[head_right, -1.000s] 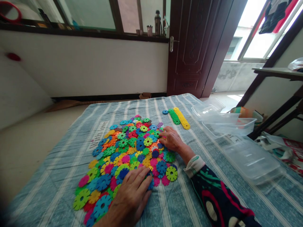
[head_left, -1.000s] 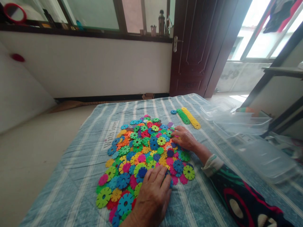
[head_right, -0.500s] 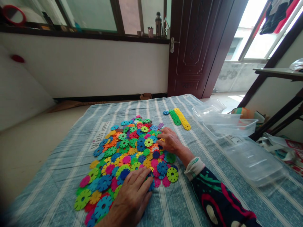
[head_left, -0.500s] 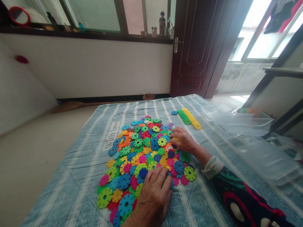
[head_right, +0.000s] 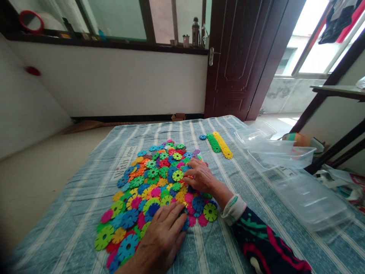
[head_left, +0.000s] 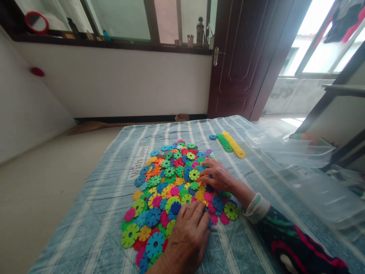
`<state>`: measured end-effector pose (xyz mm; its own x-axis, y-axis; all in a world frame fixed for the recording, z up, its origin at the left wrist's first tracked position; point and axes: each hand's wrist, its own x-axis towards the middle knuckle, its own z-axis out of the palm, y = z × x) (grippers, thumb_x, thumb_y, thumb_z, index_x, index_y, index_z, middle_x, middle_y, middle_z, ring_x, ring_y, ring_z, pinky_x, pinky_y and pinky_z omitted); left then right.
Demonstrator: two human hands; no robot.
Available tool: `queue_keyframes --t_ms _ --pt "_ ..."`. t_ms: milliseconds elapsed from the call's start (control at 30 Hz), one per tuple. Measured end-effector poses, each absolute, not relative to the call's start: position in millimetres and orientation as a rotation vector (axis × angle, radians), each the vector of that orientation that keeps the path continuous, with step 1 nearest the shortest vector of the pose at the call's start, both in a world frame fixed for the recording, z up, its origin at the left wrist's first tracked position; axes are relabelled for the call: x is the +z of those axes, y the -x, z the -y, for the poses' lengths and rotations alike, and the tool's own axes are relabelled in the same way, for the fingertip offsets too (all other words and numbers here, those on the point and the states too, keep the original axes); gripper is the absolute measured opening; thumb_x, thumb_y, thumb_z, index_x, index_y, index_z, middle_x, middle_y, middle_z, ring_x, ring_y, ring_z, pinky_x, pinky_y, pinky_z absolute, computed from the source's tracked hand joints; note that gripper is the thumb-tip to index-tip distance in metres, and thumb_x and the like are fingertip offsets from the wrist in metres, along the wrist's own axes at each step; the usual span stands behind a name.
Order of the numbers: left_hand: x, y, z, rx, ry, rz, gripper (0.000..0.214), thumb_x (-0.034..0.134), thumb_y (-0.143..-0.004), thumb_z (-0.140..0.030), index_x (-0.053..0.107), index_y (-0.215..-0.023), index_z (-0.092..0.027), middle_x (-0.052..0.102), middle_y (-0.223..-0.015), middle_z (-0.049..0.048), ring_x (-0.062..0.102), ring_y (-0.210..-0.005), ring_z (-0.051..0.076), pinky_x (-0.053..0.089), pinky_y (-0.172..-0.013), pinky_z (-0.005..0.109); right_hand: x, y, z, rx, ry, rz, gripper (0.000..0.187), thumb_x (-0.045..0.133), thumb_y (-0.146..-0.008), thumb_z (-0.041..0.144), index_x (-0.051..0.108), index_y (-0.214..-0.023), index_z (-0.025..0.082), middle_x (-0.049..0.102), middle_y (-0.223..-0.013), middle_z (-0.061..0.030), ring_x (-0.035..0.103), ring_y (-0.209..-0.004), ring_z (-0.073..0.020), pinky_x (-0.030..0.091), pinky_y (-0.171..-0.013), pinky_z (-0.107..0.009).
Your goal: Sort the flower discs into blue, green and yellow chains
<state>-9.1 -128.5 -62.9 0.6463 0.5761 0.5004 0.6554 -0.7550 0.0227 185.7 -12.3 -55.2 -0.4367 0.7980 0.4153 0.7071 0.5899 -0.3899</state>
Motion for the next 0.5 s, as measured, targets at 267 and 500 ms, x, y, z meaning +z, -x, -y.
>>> queue_keyframes --t_ms 267,500 --pt "-64.2 8.6 129.1 -0.771 2.7 1.011 0.024 0.047 -0.086 -0.021 0.063 -0.104 -0.018 0.064 -0.117 0.0106 0.057 -0.109 0.027 0.049 -0.089 0.047 -62.2 -193.9 5.7 0.212 1.104 2.21 0.015 0.063 -0.083 0.033 0.074 -0.077 0.023 0.065 -0.111 -0.0077 0.055 -0.112 -0.0235 0.037 -0.104 -0.044" --pt "-64.1 8.0 130.2 -0.778 2.688 1.01 0.025 0.047 -0.086 -0.022 0.063 -0.104 -0.018 0.064 -0.117 0.0101 0.057 -0.109 0.028 0.05 -0.088 0.048 -60.1 -195.6 3.6 0.174 1.01 2.256 0.012 0.062 -0.083 0.028 0.072 -0.084 0.022 0.069 -0.098 -0.0065 0.059 -0.101 -0.0203 0.043 -0.096 -0.039"
